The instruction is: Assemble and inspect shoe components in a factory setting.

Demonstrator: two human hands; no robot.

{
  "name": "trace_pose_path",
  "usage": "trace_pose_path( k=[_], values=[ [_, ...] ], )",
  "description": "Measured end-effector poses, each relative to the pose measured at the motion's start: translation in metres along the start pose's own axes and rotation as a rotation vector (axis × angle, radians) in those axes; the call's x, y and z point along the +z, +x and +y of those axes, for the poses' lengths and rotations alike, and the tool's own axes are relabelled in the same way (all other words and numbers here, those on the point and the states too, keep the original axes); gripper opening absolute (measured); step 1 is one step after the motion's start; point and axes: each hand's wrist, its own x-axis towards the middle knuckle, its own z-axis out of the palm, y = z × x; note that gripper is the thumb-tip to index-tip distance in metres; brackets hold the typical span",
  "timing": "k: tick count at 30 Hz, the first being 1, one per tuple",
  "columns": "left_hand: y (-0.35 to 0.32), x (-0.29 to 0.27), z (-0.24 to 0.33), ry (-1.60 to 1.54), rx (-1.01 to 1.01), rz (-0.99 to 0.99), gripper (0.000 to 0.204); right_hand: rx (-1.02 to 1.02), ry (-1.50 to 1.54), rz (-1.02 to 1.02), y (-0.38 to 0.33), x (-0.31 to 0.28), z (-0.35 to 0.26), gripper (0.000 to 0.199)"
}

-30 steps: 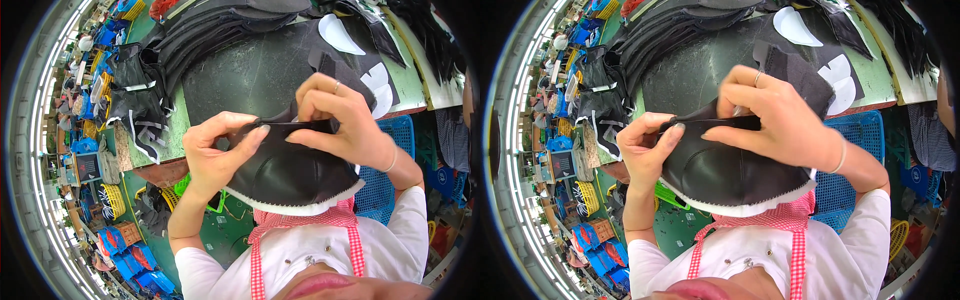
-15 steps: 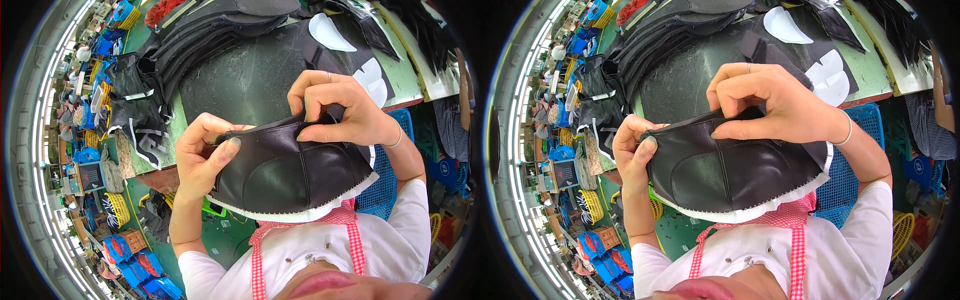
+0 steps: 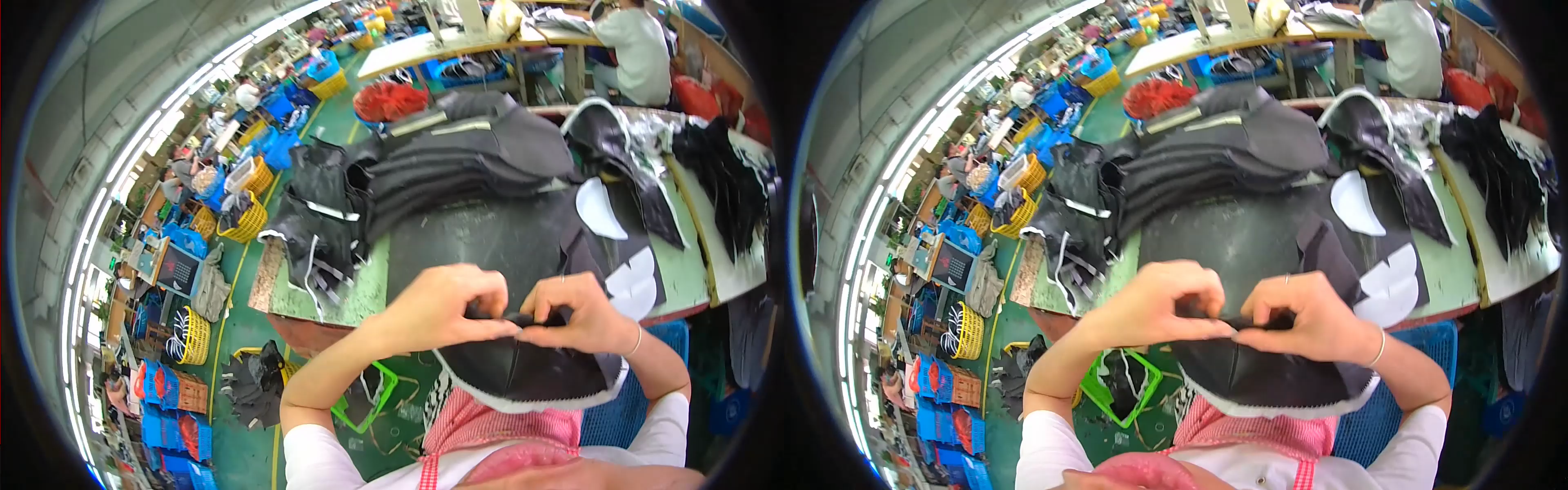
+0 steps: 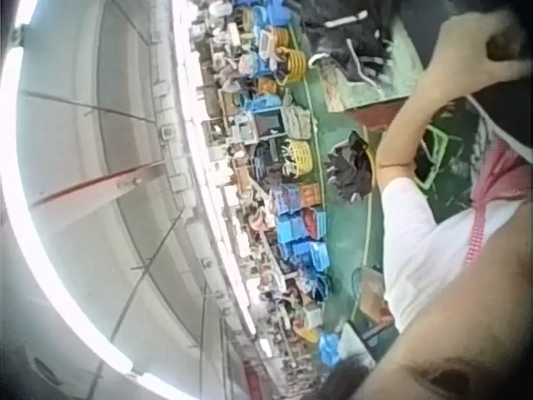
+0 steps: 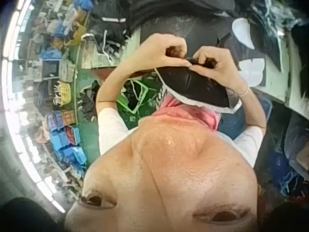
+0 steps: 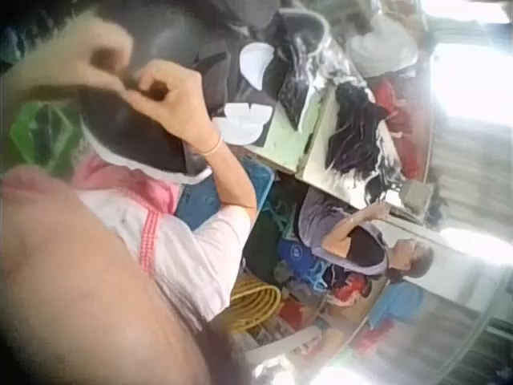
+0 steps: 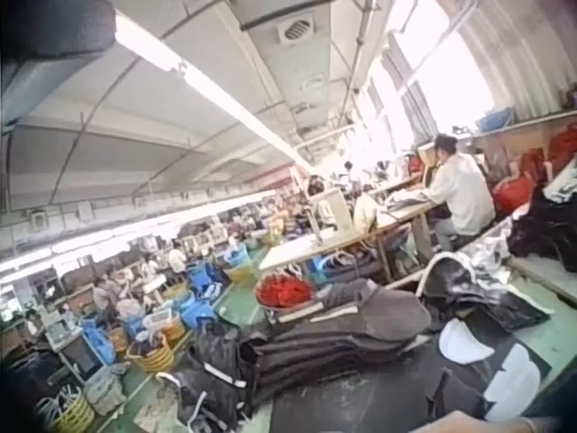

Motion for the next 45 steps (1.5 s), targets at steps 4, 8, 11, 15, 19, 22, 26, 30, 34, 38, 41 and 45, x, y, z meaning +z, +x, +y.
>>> trace_pose_path(
  k=[4,8,11,15,19,22,26,30,34,38,41,45],
  values=[
    [-0.001,-0.001,0.026,-0.026,-0.146,-0.130,0.029,-0.136,-0.063,0.003,-0.007,-0.005,-0.008,0.028],
    [0.000,0.000,0.022,0.022,0.041,-0.213,0.020,-0.096,-0.042,-0.020,-0.009,-0.008,-0.018,0.027],
    [0.000,-0.008,0.014,0.184,0.369,-0.121,0.017,0.122,-0.124,-0.233,0.001,-0.026,-0.036,0.028],
    [-0.006,-0.024,0.016,0.231,0.193,-0.171,0.016,-0.001,-0.461,-0.268,0.002,-0.042,-0.035,0.027],
    [-0.004,-0.037,0.014,0.148,0.131,-0.221,0.016,-0.013,-0.229,-0.287,0.004,-0.054,-0.019,0.024],
    [-0.002,-0.033,0.005,0.054,0.085,-0.229,0.013,-0.117,-0.304,-0.259,0.000,-0.046,-0.009,0.024],
    [-0.011,-0.035,0.003,0.003,0.034,-0.298,0.017,-0.170,-0.246,-0.246,-0.006,-0.040,-0.002,0.026],
    [-0.009,-0.033,0.006,-0.092,0.037,-0.284,0.018,-0.279,-0.259,-0.190,-0.008,-0.038,-0.003,0.028],
    [-0.006,-0.037,0.004,-0.221,-0.010,-0.387,0.023,-0.435,-0.355,-0.157,-0.002,-0.035,0.001,0.028],
    [-0.003,-0.039,-0.007,-0.271,0.033,-0.422,0.025,-0.376,-0.245,-0.204,0.000,-0.037,0.006,0.030],
    [0.001,-0.038,-0.012,-0.350,0.115,-0.409,0.024,-0.291,-0.219,-0.272,0.000,-0.042,0.004,0.026],
    [0.002,-0.041,-0.013,-0.333,0.108,-0.401,0.028,-0.270,-0.033,-0.319,0.002,-0.040,0.010,0.027]
  ],
)
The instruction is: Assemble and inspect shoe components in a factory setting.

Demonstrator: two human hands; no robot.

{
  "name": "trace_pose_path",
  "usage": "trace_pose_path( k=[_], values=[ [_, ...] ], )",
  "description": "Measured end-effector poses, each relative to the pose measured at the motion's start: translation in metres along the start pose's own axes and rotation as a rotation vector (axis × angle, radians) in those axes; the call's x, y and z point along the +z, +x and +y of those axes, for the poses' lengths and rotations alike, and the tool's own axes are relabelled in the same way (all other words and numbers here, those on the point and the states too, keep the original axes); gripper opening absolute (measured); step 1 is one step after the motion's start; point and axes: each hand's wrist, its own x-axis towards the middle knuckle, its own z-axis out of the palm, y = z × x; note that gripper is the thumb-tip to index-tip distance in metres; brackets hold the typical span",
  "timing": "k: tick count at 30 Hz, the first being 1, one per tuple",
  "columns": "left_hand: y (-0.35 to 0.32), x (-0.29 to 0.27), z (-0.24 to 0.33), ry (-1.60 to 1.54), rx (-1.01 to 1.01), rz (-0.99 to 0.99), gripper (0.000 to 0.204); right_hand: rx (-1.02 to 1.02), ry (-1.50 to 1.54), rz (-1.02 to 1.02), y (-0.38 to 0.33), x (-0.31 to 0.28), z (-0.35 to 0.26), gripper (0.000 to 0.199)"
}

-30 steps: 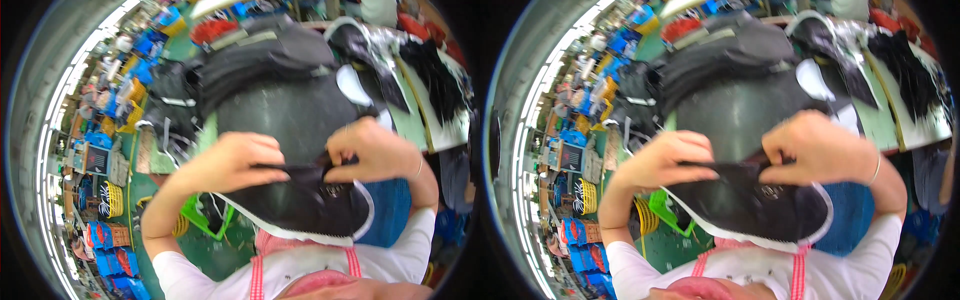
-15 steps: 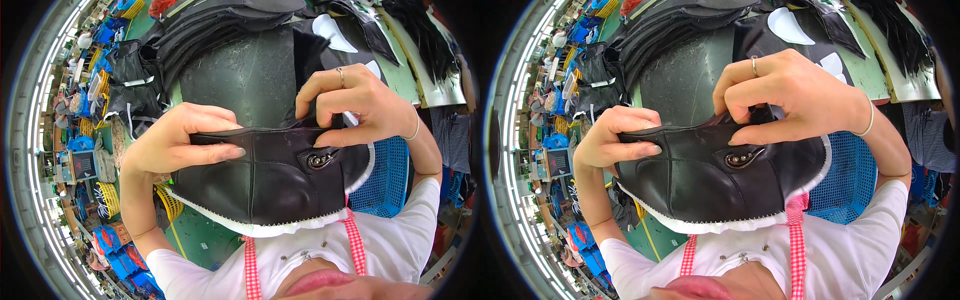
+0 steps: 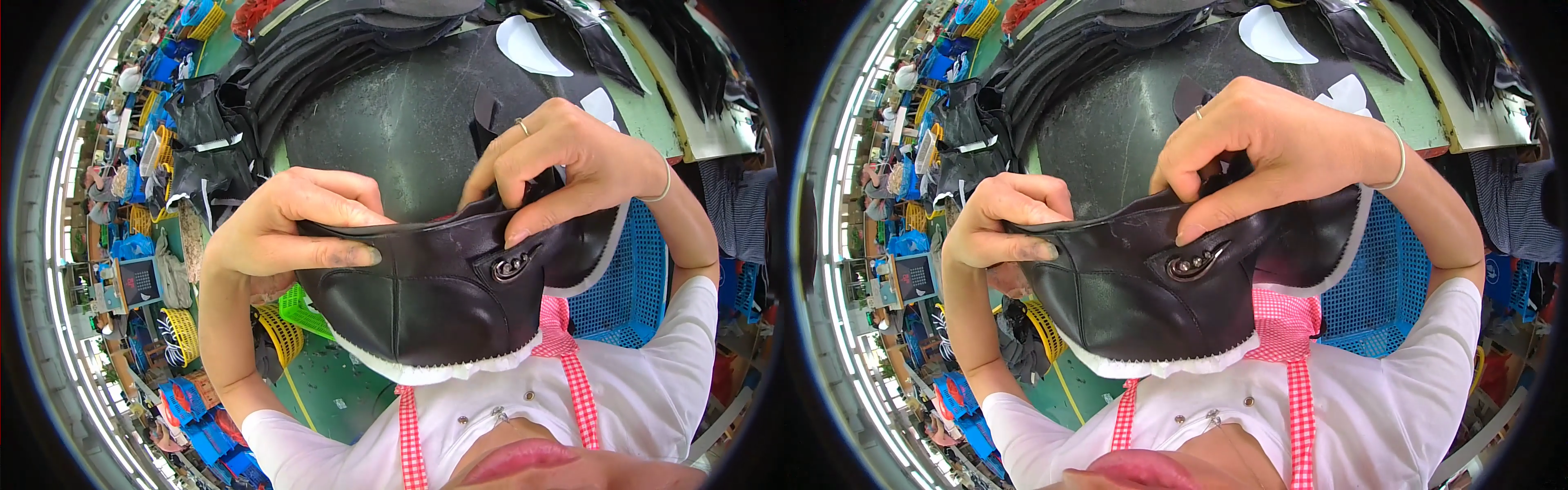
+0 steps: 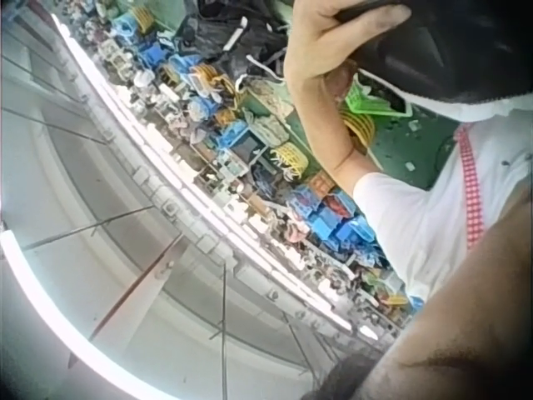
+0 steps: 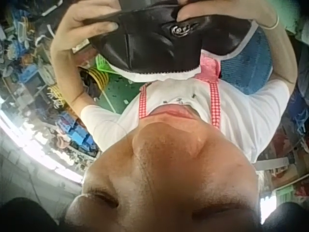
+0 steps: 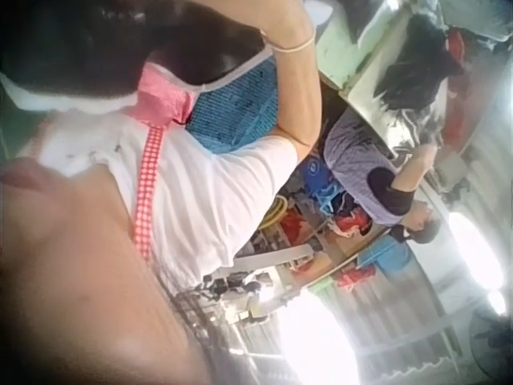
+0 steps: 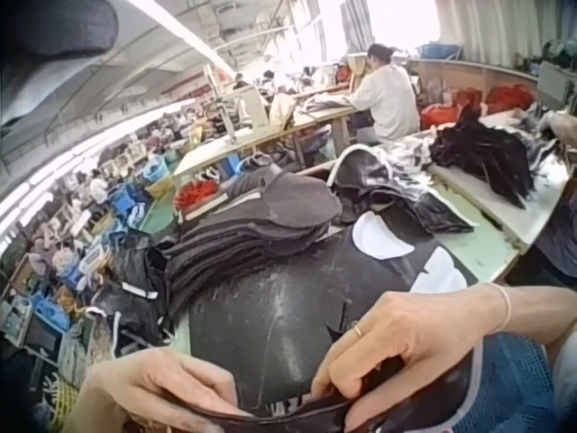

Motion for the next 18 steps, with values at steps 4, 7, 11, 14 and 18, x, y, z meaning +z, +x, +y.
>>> trace_pose_path(
  k=[4,7,11,14,18],
  values=[
    [-0.004,-0.004,0.006,0.281,0.067,0.027,0.033,0.091,0.012,0.105,0.000,0.005,-0.005,0.031],
    [0.021,0.007,0.031,0.782,0.094,0.042,0.030,0.096,-0.146,0.224,-0.003,0.012,-0.002,0.029],
    [0.027,0.024,0.024,0.916,0.028,0.182,0.022,0.051,-0.336,0.265,0.004,0.010,-0.014,0.026],
    [0.020,0.023,0.016,0.659,0.038,0.218,0.014,0.140,-0.397,0.199,-0.004,-0.007,-0.021,0.025],
    [0.017,0.018,0.014,0.504,0.034,0.213,0.016,0.069,-0.440,0.135,-0.007,-0.015,-0.019,0.025]
  ],
)
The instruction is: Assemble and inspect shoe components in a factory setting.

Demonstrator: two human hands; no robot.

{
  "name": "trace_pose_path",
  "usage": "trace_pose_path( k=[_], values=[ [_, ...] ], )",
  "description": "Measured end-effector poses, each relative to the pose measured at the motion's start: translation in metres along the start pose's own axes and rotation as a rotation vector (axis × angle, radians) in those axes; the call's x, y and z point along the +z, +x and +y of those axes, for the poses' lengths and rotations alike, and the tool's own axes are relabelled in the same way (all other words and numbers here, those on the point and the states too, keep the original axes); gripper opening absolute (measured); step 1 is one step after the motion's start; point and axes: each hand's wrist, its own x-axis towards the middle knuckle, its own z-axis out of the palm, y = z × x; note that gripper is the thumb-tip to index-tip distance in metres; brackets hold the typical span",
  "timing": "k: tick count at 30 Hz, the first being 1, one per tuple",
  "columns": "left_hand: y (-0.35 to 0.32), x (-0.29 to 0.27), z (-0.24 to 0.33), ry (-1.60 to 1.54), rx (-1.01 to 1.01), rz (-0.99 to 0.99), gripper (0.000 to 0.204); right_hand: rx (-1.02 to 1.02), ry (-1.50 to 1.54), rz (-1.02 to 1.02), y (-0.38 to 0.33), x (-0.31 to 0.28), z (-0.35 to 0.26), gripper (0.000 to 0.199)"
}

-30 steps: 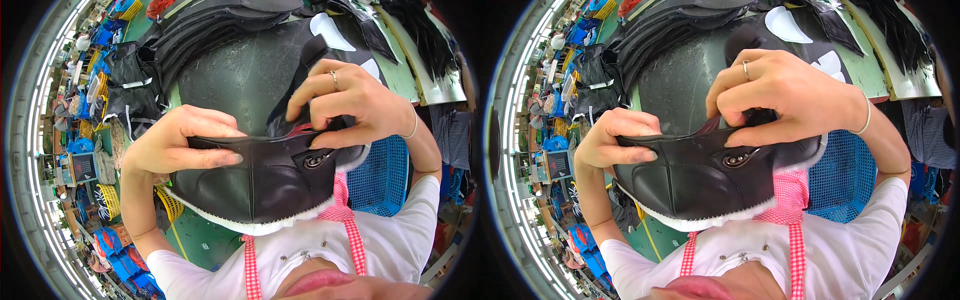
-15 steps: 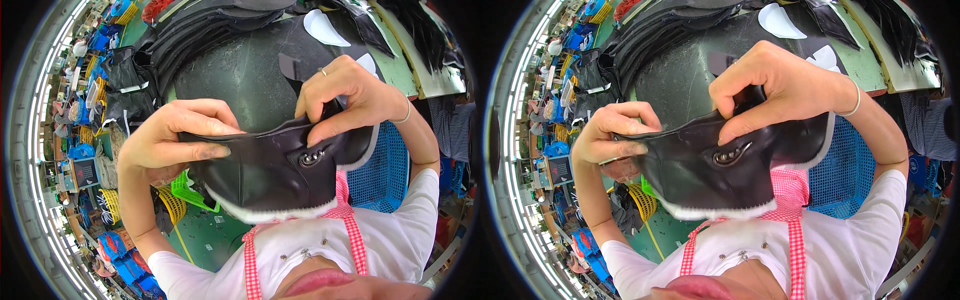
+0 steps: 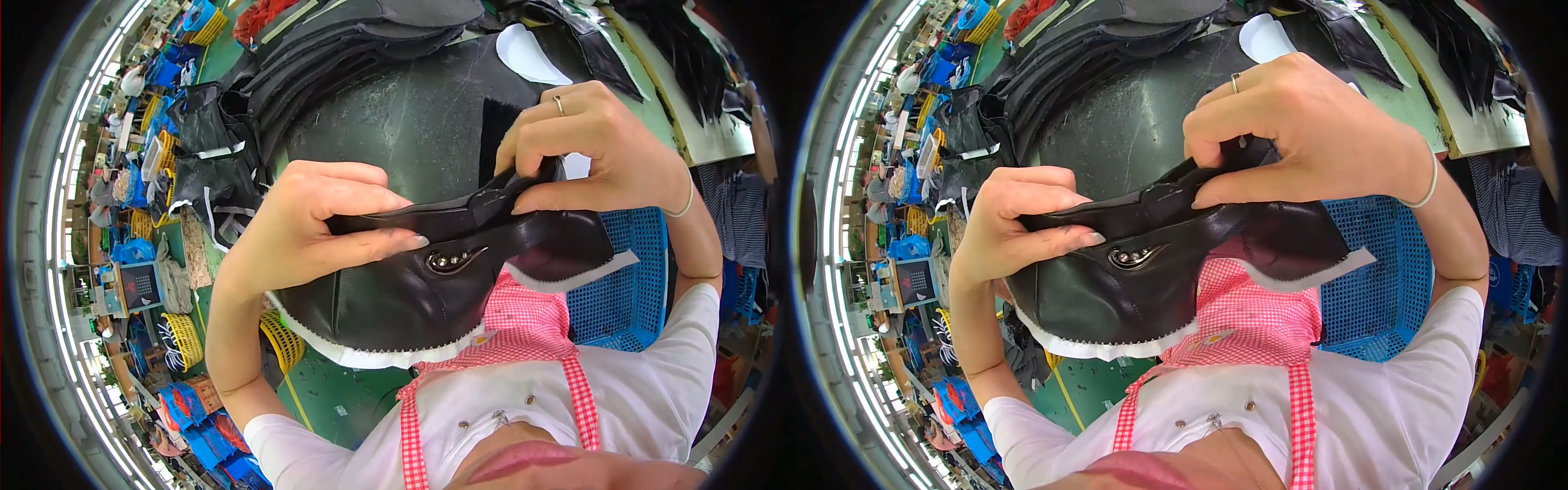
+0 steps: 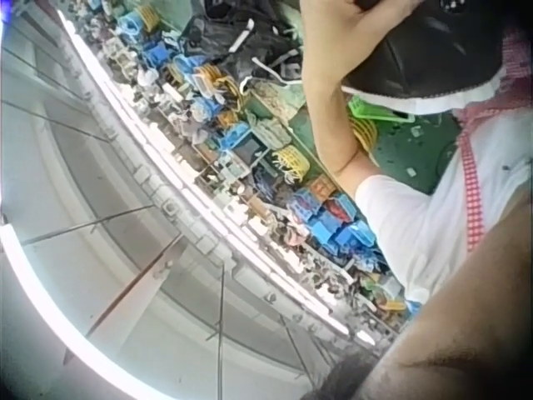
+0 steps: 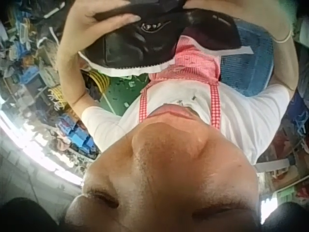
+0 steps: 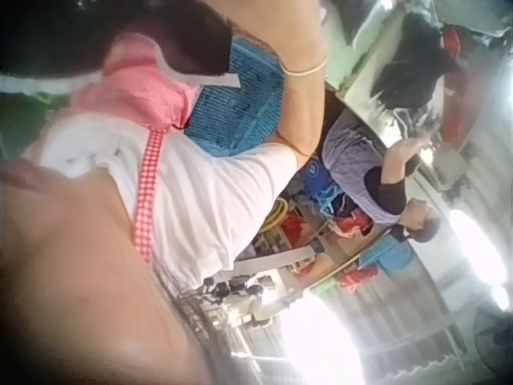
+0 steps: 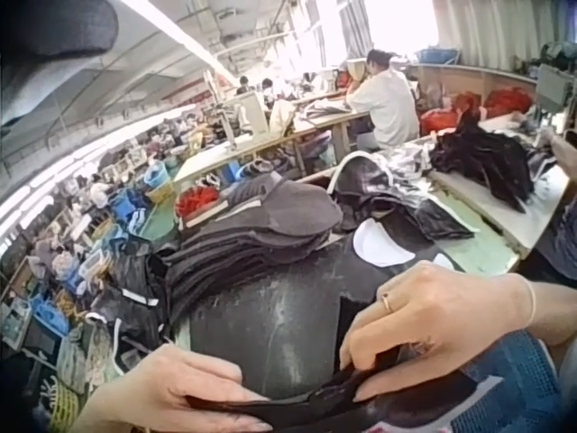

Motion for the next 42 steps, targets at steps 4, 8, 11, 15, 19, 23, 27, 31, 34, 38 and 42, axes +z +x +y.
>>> trace_pose_path(
  k=[4,8,11,15,19,23,27,31,34,38,42],
  values=[
    [-0.001,-0.006,0.002,-0.022,-0.036,0.008,0.018,0.013,0.025,0.044,-0.002,0.002,0.001,0.026],
    [0.003,-0.008,-0.002,0.081,0.118,0.034,0.023,-0.025,-0.059,0.124,0.000,0.009,0.001,0.027],
    [0.013,0.015,0.013,0.237,-0.005,0.023,0.024,0.023,-0.146,0.113,-0.003,0.016,-0.010,0.027],
    [0.015,0.034,0.002,0.152,-0.015,0.046,0.018,0.116,0.022,0.033,-0.002,0.015,-0.016,0.024],
    [0.013,0.028,-0.002,-0.020,-0.053,0.027,0.012,0.254,0.198,-0.038,-0.013,-0.002,-0.004,0.019],
    [0.012,0.026,-0.001,-0.081,-0.148,-0.010,0.014,0.256,0.199,0.080,-0.022,0.005,0.001,0.019],
    [0.011,0.032,-0.009,-0.219,-0.220,0.037,0.023,0.326,0.164,0.129,-0.024,0.010,-0.002,0.020],
    [0.010,0.033,-0.009,-0.209,-0.183,0.024,0.024,0.324,0.134,0.200,-0.026,0.014,-0.004,0.020],
    [0.010,0.035,-0.011,-0.203,-0.174,0.051,0.021,0.331,0.144,0.249,-0.027,0.020,-0.002,0.020],
    [0.015,0.029,-0.010,0.004,-0.049,0.038,0.016,0.286,0.022,0.312,-0.026,0.022,-0.007,0.021],
    [0.030,0.050,0.006,0.086,-0.006,0.310,0.019,0.198,-0.105,0.389,-0.020,0.033,-0.014,0.022]
  ],
)
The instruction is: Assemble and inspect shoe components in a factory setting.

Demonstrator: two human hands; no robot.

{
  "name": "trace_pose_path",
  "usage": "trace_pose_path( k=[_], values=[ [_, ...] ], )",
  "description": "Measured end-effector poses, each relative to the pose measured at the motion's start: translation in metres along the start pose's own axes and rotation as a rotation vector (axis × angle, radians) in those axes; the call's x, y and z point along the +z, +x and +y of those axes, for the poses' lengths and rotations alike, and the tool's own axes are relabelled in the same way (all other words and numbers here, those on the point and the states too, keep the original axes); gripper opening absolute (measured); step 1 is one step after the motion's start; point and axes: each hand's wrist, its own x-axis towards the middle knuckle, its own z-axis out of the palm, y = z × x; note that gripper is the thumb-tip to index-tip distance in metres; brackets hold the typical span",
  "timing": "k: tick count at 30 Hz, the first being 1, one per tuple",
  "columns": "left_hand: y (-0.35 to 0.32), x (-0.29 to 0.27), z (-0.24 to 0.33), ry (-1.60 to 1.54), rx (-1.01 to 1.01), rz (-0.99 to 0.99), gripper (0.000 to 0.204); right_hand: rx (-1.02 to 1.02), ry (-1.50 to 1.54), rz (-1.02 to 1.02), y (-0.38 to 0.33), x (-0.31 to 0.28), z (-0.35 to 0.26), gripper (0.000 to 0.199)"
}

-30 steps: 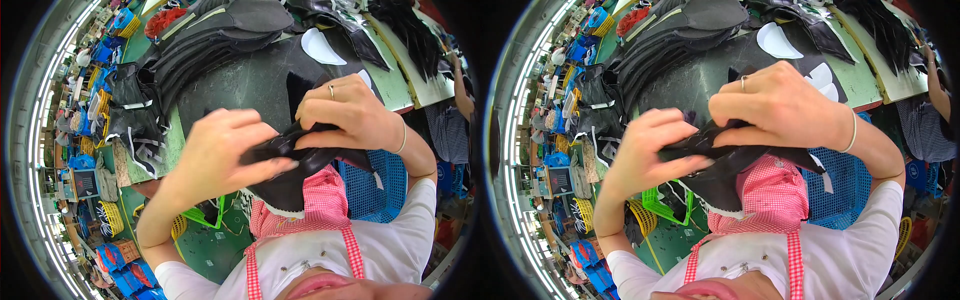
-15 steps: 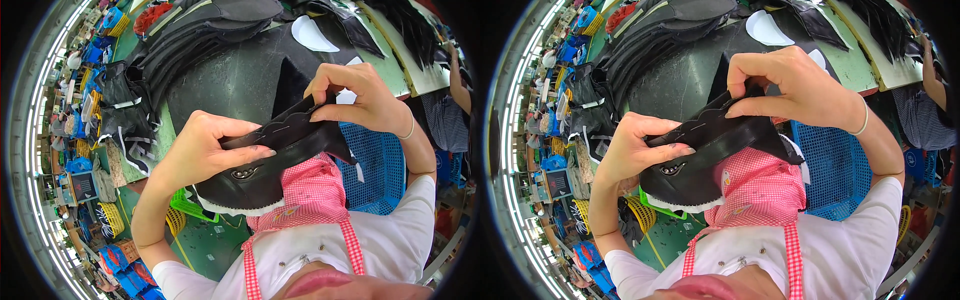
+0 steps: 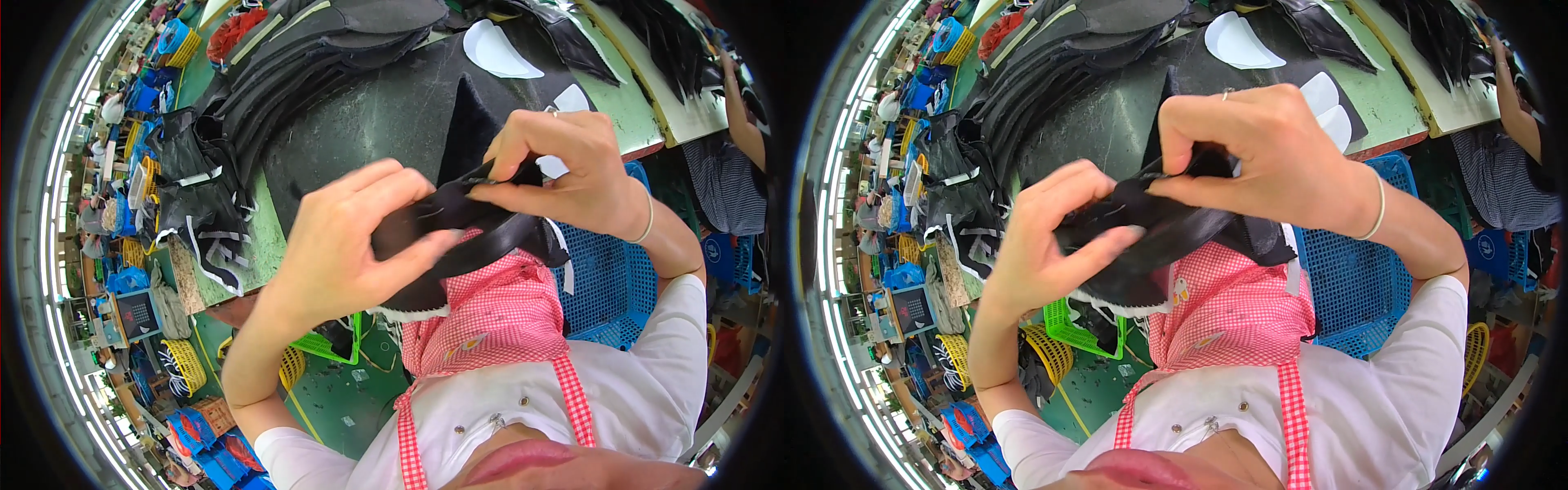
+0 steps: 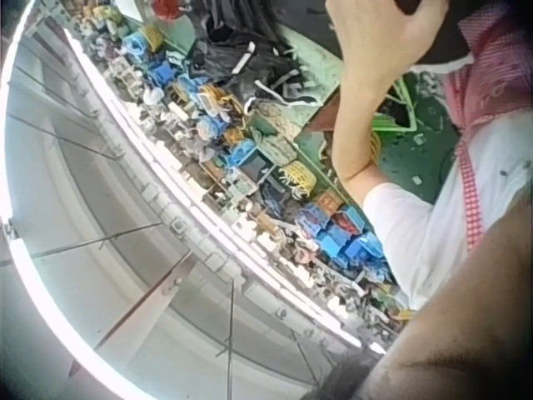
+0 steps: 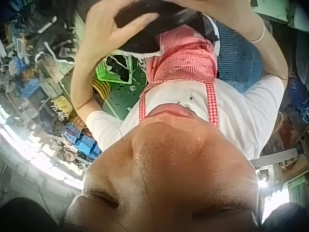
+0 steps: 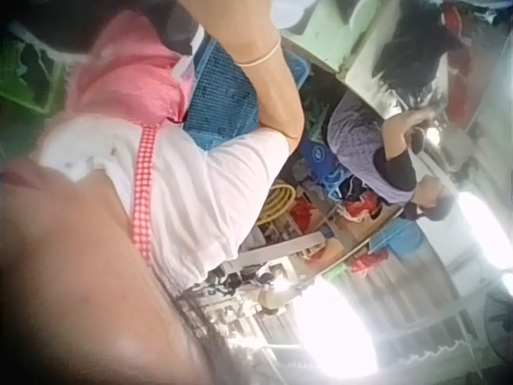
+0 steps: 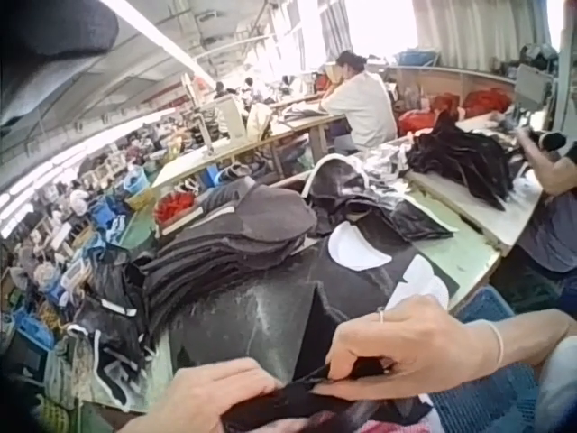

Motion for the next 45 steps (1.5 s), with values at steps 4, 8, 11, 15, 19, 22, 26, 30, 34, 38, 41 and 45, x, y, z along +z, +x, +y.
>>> trace_pose_path(
  k=[4,8,11,15,19,22,26,30,34,38,41,45],
  values=[
    [-0.004,0.003,-0.005,-0.020,-0.033,-0.079,0.018,0.136,0.195,-0.049,0.000,-0.005,-0.003,0.021],
    [-0.004,-0.003,-0.008,0.024,-0.023,-0.106,0.018,0.438,0.553,-0.113,-0.001,-0.014,-0.004,0.023],
    [-0.008,-0.001,-0.012,-0.002,-0.029,-0.100,0.018,0.522,0.635,-0.135,-0.004,-0.014,-0.001,0.025],
    [-0.006,-0.003,-0.008,-0.012,-0.030,-0.107,0.018,0.394,0.597,-0.122,-0.009,-0.012,0.003,0.022],
    [-0.004,-0.006,-0.008,-0.089,-0.174,-0.165,0.017,0.262,0.458,-0.027,-0.008,-0.007,0.006,0.022],
    [-0.003,-0.004,-0.008,-0.096,-0.130,-0.151,0.014,0.329,0.506,-0.031,-0.007,-0.006,0.003,0.021],
    [-0.004,-0.001,-0.009,-0.050,-0.048,-0.153,0.010,0.483,0.519,-0.133,0.005,-0.007,-0.003,0.023],
    [0.005,-0.010,-0.018,-0.024,-0.117,-0.173,0.014,0.025,0.219,-0.192,0.017,-0.006,0.012,0.025],
    [-0.021,-0.066,-0.062,0.097,-0.036,-0.008,0.015,0.007,-0.178,0.085,0.029,-0.040,0.032,0.028],
    [-0.020,-0.077,-0.096,0.633,0.349,0.305,0.026,-0.424,-0.682,0.219,0.038,-0.041,0.049,0.028],
    [-0.044,-0.043,-0.135,0.789,0.247,0.305,0.032,-0.349,-0.561,-0.022,0.016,0.002,0.062,0.026],
    [-0.093,0.005,-0.162,0.528,0.028,0.105,0.031,0.167,-0.190,-0.462,-0.021,0.035,0.050,0.027]
  ],
)
